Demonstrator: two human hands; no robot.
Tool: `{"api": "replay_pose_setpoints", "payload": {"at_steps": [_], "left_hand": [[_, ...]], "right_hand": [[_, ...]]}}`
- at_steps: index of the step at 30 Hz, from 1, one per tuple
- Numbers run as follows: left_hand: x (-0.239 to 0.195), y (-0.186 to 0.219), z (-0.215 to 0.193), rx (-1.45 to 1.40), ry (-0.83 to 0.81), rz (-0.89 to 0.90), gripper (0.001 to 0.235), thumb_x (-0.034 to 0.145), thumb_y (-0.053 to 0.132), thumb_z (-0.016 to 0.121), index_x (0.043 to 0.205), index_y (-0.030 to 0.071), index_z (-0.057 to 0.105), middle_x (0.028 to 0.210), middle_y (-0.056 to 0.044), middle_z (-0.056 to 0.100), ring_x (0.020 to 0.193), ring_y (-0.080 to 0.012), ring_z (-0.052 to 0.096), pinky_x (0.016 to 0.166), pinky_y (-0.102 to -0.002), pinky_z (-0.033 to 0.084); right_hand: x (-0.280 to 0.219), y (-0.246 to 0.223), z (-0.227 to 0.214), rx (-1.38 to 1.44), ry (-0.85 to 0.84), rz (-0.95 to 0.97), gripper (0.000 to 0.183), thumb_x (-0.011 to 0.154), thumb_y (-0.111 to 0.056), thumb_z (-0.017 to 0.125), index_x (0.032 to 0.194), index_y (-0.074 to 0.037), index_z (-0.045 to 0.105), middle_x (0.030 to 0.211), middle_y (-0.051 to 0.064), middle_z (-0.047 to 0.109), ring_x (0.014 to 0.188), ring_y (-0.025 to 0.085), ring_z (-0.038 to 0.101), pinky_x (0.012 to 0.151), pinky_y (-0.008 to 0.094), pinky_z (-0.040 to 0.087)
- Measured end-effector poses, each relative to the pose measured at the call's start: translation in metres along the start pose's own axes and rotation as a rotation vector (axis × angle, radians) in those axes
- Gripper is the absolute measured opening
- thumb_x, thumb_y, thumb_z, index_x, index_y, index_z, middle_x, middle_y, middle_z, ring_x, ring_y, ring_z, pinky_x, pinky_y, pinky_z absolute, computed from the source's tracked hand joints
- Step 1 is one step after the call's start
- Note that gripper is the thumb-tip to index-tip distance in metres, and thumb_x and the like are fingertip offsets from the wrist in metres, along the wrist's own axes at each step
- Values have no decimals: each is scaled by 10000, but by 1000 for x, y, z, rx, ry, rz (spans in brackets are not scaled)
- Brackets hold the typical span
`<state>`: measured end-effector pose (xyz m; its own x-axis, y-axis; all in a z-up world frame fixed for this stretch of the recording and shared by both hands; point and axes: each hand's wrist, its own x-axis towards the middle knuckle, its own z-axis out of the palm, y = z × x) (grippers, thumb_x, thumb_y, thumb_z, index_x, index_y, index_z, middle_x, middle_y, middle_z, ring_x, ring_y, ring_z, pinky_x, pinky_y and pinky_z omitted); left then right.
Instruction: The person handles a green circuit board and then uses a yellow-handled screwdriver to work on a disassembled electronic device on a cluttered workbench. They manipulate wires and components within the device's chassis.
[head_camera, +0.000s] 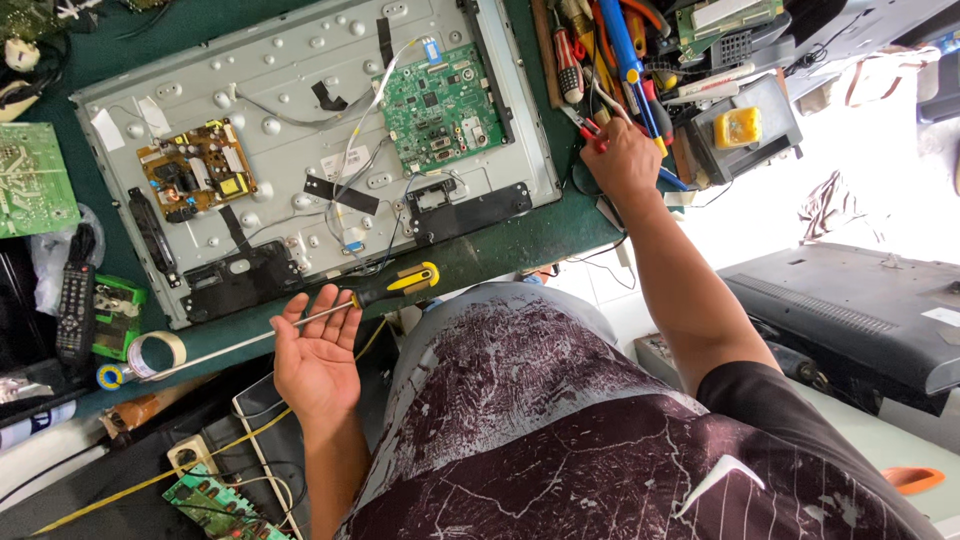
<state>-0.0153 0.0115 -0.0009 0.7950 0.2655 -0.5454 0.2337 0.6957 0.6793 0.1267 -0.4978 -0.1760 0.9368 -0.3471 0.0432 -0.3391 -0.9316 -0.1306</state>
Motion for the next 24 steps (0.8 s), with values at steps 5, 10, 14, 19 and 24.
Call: {"api": "replay_pose_setpoints", "payload": {"at_steps": [5, 10, 14, 19, 24], "left_hand": [[0, -2, -2, 6, 7, 0, 448, 1111, 509, 502, 1322, 145, 655, 1368, -258, 713, 1299, -407, 707, 1115, -563, 600], [1, -6, -8, -5, 10, -3, 445, 1113, 506, 502, 1328, 147, 656, 1377, -259, 708, 1310, -416, 697, 1121, -571, 593], [-2, -4, -7, -8, 27, 8, 452, 1108, 511, 515, 1328, 143, 659, 1377, -262, 705, 1307, -421, 696, 1122, -577, 588], [-3, -3, 0, 29, -29, 33, 443, 1113, 487, 483, 1310, 119, 631, 1340, -265, 718, 1277, -429, 703, 1056, -506, 607], [-4, -6, 5, 40, -15, 24, 443, 1116, 489, 475, 1307, 120, 630, 1329, -259, 724, 1267, -426, 710, 1051, -501, 610]], "right_hand": [[-5, 9, 7, -2, 93, -71, 328, 831, -562, 794, 936, -285, 653, 860, 14, 731, 776, 311, 783, 687, 459, 603], [-11, 21, 11, 12, 250, -137, 268, 797, -493, 833, 933, -319, 680, 823, -29, 716, 723, 261, 771, 637, 412, 596], [7, 40, -7, -126, 394, -4, 235, 797, -525, 840, 872, -357, 694, 701, -35, 689, 609, 257, 744, 559, 429, 601], [39, 37, -70, 52, 126, 164, 253, 1079, -406, 778, 1043, -168, 704, 855, 24, 733, 704, 208, 680, 570, 377, 530], [18, -2, -74, 44, -15, 109, 303, 1109, -500, 732, 1219, -218, 749, 965, 38, 782, 773, 282, 743, 548, 429, 542]]}}
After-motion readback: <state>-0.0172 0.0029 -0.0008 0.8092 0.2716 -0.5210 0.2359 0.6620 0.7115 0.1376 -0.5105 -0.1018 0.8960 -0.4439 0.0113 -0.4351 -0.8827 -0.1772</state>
